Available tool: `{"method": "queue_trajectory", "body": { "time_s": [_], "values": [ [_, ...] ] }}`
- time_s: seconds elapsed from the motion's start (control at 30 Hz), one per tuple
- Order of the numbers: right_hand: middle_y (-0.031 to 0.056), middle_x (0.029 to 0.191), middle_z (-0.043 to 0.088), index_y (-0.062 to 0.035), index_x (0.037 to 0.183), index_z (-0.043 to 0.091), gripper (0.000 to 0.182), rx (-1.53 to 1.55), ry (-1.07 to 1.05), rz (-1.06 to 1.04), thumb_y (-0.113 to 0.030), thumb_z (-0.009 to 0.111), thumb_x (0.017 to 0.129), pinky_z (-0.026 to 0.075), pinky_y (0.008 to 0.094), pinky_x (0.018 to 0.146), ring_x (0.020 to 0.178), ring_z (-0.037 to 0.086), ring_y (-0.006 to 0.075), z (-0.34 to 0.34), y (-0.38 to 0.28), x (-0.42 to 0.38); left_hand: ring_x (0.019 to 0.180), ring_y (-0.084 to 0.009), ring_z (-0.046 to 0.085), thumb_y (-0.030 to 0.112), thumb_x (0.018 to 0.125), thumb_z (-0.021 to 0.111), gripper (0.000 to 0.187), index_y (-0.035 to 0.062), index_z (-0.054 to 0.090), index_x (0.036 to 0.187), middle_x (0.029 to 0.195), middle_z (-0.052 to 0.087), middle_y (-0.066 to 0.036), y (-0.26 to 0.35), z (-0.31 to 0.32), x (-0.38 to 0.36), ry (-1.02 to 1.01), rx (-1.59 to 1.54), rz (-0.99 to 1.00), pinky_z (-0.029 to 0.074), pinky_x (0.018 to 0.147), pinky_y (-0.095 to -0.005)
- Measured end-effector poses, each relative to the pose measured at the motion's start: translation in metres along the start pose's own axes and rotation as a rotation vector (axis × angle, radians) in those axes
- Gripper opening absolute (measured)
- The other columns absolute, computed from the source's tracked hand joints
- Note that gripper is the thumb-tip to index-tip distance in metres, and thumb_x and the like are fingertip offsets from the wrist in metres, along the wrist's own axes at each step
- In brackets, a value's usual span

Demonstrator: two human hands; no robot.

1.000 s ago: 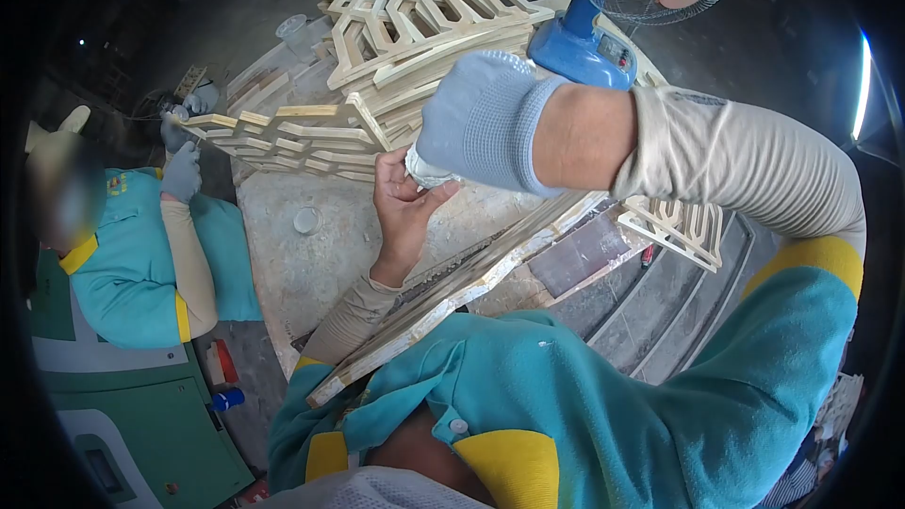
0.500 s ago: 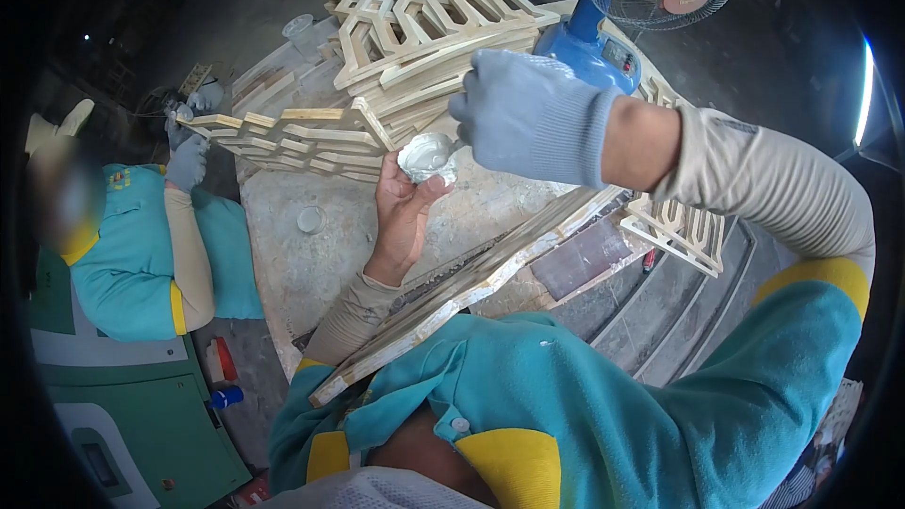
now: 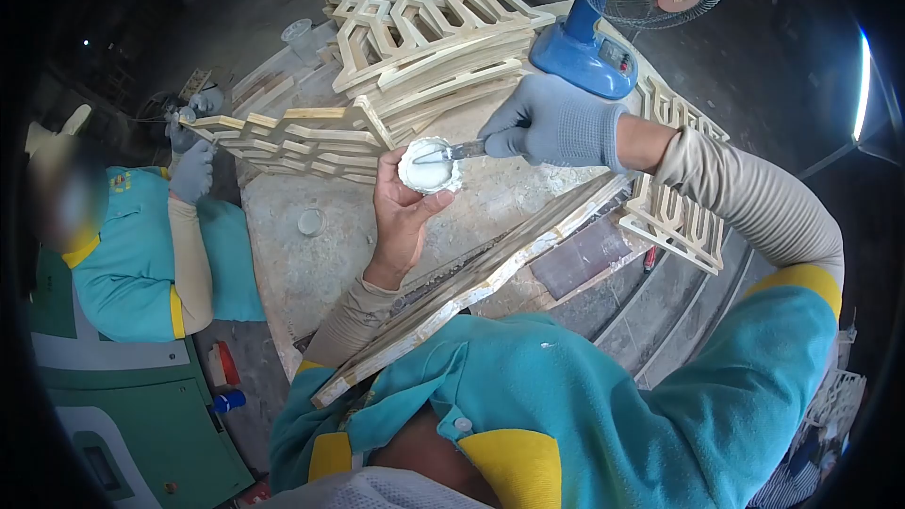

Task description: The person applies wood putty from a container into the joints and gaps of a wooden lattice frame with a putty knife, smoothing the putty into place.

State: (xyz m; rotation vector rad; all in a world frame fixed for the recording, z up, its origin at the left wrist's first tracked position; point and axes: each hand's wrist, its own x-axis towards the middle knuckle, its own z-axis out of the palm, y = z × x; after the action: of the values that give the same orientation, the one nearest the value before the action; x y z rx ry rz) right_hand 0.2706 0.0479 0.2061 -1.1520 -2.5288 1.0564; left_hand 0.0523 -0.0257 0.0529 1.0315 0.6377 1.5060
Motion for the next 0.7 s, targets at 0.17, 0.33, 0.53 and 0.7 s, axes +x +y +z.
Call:
{"method": "queue_trajectory", "body": {
  "time_s": [0.17,0.33,0.53,0.7],
  "values": [
    [0.0033,0.068,0.067,0.0028,0.109,0.074,0.022,0.174,-0.086,0.086,-0.011,0.071,0.092,0.047,0.0240,0.051,0.052,0.056,0.0079,-0.012,0.015,-0.004,0.112,-0.0213,0.064,-0.010,0.079,0.076,0.066,0.0040,0.039,0.131,0.125,0.060,-0.013,0.003,-0.006,-0.002,0.052,0.009,0.029,0.056,0.097,-0.0358],
    [0.0054,0.070,0.069,-0.0034,0.109,0.076,0.022,0.021,0.003,0.067,-0.007,0.070,0.088,0.047,0.0285,0.052,0.054,0.059,0.0107,-0.028,0.029,-0.015,0.113,-0.0208,0.063,-0.010,0.079,0.075,0.065,0.0042,0.040,0.131,0.124,0.060,-0.012,0.004,-0.008,0.000,0.091,0.028,0.054,0.055,0.097,-0.0352],
    [0.0025,0.082,0.060,-0.0325,0.125,0.071,0.052,-0.332,0.292,-0.393,-0.003,0.068,0.083,0.048,0.0345,0.070,0.073,0.059,0.0203,0.001,0.018,-0.015,0.116,-0.0212,0.060,-0.009,0.077,0.079,0.067,0.0041,0.040,0.130,0.126,0.055,-0.013,0.002,-0.007,0.000,0.036,0.020,-0.020,0.054,0.099,-0.0356],
    [0.0051,0.082,0.053,-0.0323,0.126,0.071,0.069,-0.490,0.266,-0.488,0.012,0.065,0.073,0.047,0.0361,0.069,0.075,0.057,0.0230,0.010,0.029,-0.012,0.116,-0.0211,0.060,-0.008,0.078,0.078,0.065,0.0048,0.040,0.129,0.126,0.056,-0.012,0.011,-0.006,0.000,0.049,-0.103,-0.061,0.055,0.098,-0.0361]
  ]
}}
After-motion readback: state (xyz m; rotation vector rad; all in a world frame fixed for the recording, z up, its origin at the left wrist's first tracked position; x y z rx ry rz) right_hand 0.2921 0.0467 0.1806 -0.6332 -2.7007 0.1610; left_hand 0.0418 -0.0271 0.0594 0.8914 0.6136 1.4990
